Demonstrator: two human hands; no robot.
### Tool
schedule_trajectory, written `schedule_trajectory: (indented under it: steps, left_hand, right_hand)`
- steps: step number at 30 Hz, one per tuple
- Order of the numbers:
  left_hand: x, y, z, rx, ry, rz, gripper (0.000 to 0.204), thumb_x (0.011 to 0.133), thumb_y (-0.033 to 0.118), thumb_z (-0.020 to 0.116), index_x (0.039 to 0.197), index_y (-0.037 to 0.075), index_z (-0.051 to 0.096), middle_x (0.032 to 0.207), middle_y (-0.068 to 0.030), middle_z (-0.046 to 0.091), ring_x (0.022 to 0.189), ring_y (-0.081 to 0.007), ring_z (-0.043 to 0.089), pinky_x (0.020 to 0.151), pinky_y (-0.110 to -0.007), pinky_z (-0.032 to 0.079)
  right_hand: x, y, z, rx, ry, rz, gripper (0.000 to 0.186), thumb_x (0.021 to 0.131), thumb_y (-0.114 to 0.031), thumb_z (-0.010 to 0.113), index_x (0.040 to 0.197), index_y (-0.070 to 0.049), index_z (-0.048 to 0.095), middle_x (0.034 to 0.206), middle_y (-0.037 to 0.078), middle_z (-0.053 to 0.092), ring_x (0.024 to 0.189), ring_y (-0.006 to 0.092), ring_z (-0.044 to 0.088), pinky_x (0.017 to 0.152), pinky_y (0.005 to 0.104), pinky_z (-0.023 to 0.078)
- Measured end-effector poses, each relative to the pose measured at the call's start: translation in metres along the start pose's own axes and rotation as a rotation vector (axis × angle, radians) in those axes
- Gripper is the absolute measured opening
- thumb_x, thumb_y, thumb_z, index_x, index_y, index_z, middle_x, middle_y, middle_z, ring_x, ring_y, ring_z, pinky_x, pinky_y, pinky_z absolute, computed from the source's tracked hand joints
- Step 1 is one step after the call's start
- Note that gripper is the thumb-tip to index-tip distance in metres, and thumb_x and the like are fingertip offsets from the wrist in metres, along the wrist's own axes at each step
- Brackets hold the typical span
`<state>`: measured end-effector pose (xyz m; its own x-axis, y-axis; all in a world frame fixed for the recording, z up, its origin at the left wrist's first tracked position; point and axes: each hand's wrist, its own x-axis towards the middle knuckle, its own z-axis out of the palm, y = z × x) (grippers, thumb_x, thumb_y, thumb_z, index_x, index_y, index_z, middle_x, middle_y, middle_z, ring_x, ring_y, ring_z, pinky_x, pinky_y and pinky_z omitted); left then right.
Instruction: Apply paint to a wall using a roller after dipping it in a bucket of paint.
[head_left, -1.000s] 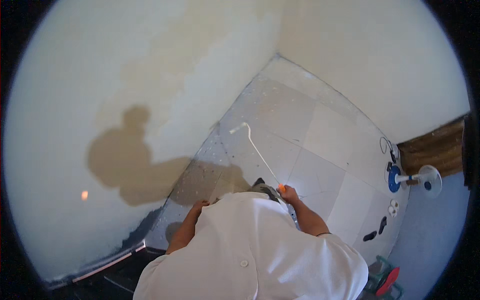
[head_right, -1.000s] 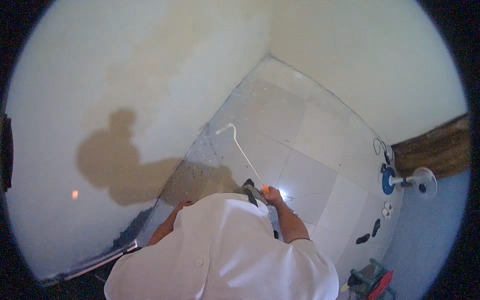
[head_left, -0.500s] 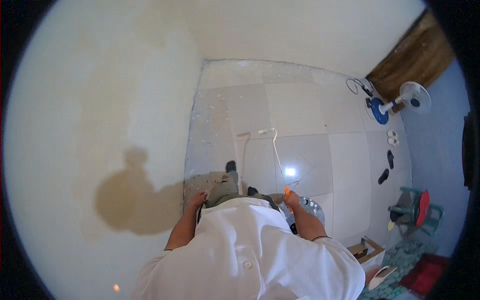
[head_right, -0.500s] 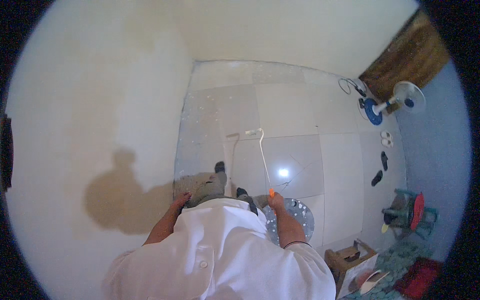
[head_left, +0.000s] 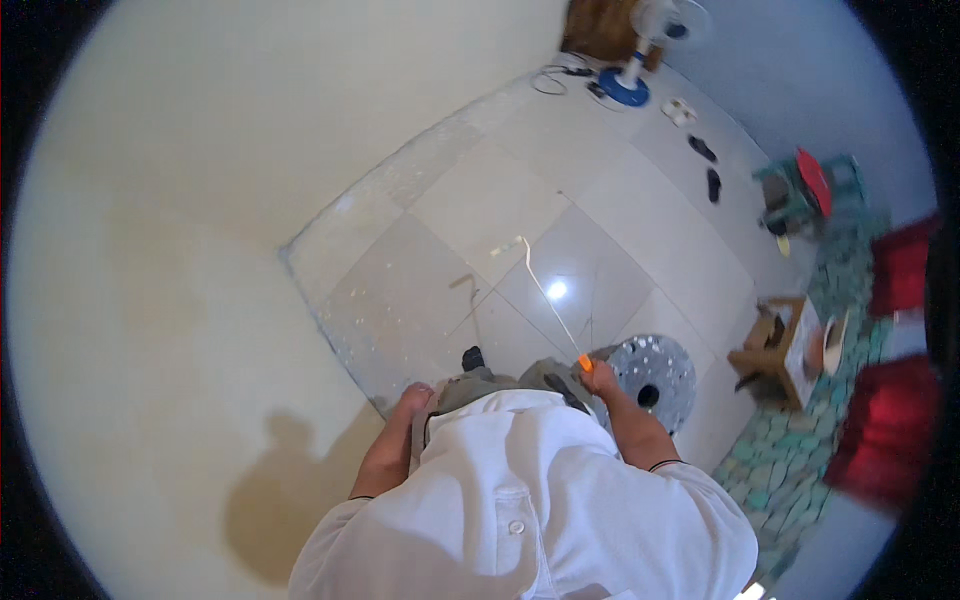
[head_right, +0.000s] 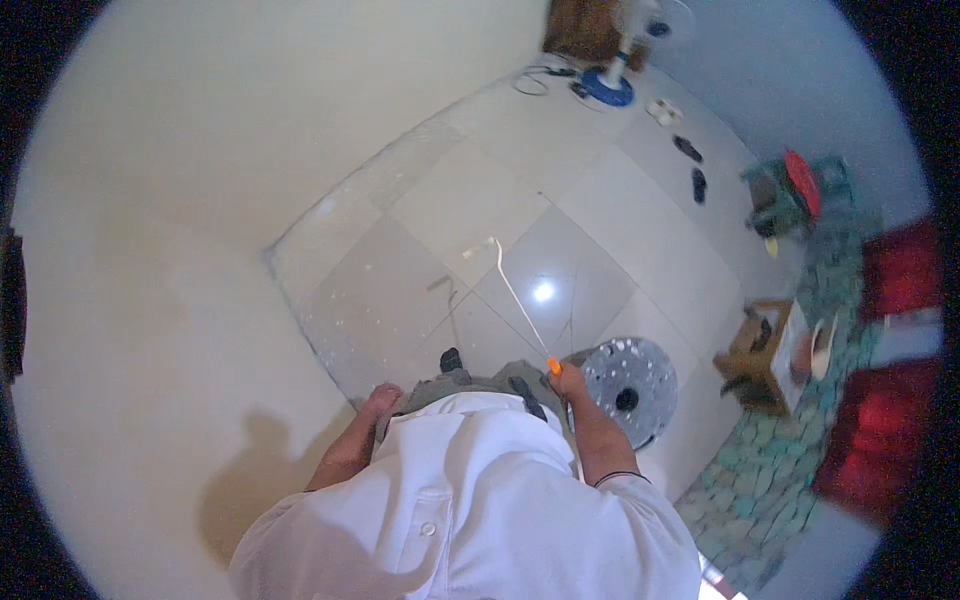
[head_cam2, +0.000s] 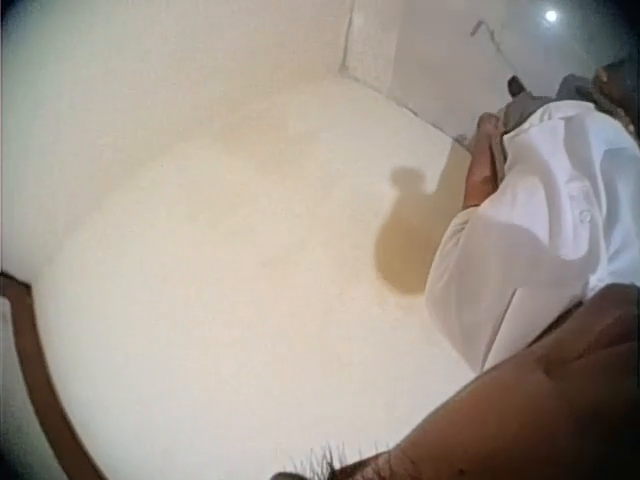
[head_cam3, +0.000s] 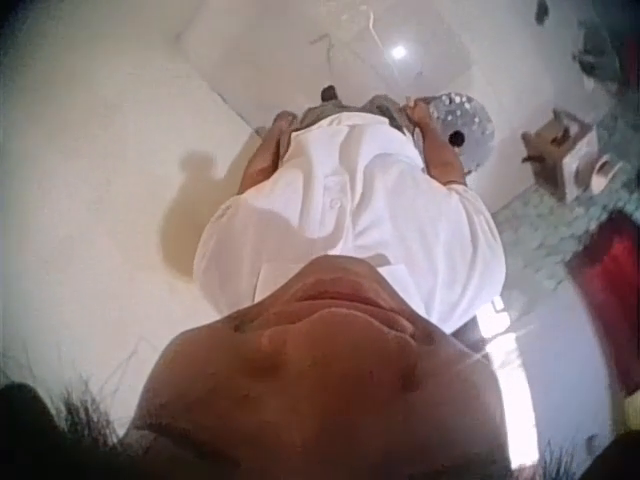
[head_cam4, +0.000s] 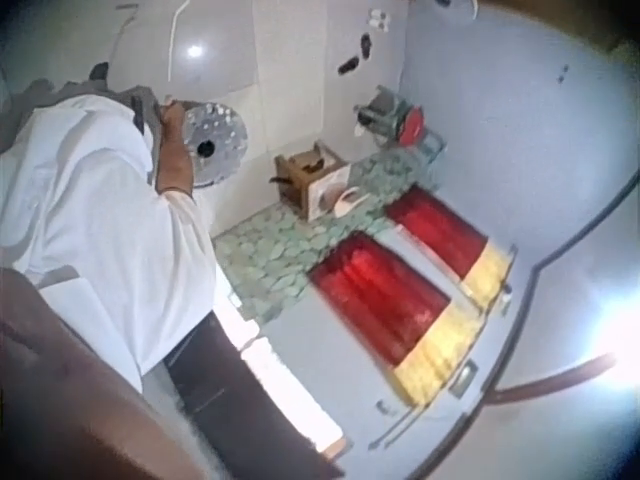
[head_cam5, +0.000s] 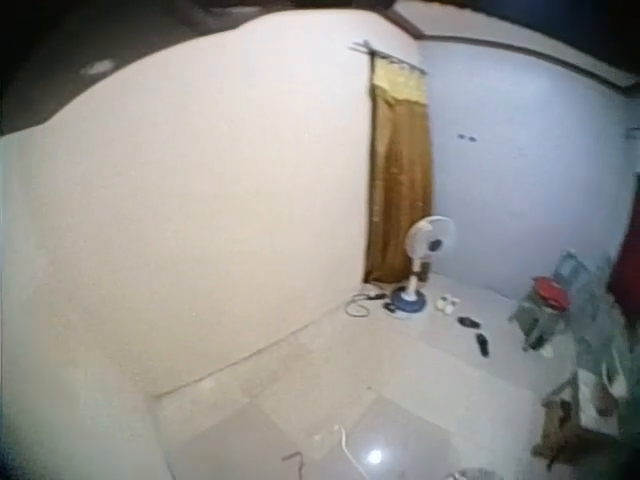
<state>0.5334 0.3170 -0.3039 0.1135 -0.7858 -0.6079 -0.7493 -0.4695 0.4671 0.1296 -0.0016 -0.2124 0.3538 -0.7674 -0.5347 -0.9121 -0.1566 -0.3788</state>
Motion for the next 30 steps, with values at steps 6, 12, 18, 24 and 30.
schedule_trajectory:
  steps: [6,12,18,24,30]
  left_hand:
    - [0.113,0.062,-0.146,-0.152,0.027,-0.234,0.047,0.065,0.034,0.068,0.103,0.007,0.06,0.105,-0.0161,0.059,0.101,-0.0302,0.054,0.089,-0.034,0.042]
    - [0.222,0.171,-0.224,-0.187,0.012,-0.068,0.044,0.065,0.025,0.07,0.104,0.008,0.058,0.103,-0.0163,0.058,0.096,-0.0242,0.055,0.085,-0.033,0.044]
    - [0.297,0.238,-0.248,-0.123,0.023,0.012,0.044,0.068,0.019,0.067,0.109,0.008,0.055,0.097,-0.0148,0.06,0.089,-0.0239,0.057,0.081,-0.033,0.045]
    - [0.343,0.233,-0.267,-0.266,-0.041,-0.068,0.034,0.071,0.01,0.06,0.105,0.006,0.058,0.084,-0.013,0.062,0.078,-0.0229,0.059,0.068,-0.033,0.048]
    - [0.357,0.27,-0.29,-0.411,-0.283,-0.133,0.035,0.069,0.006,0.063,0.102,0.0,0.057,0.081,-0.0137,0.062,0.07,-0.0225,0.059,0.061,-0.036,0.049]
  right_hand:
    - [-0.023,0.01,-0.002,0.2,0.067,0.25,0.043,0.068,-0.037,0.059,0.095,-0.003,0.057,0.092,0.023,0.059,0.089,0.0382,0.056,0.077,0.0443,0.045]
    - [-0.026,0.02,0.006,0.297,0.225,0.45,0.04,0.07,-0.034,0.057,0.096,-0.004,0.057,0.092,0.022,0.059,0.089,0.0379,0.056,0.077,0.0447,0.045]
    - [0.016,0.04,-0.03,0.438,0.26,0.552,0.039,0.072,-0.033,0.055,0.097,-0.003,0.056,0.089,0.024,0.059,0.088,0.0389,0.056,0.074,0.0464,0.045]
    - [0.103,0.096,-0.097,0.457,0.306,0.602,0.038,0.072,-0.032,0.054,0.095,-0.002,0.057,0.09,0.023,0.059,0.088,0.039,0.056,0.075,0.0457,0.045]
    - [0.177,0.115,-0.196,0.498,0.454,0.561,0.034,0.069,-0.03,0.056,0.088,-0.002,0.057,0.087,0.023,0.059,0.084,0.0395,0.056,0.074,0.0457,0.045]
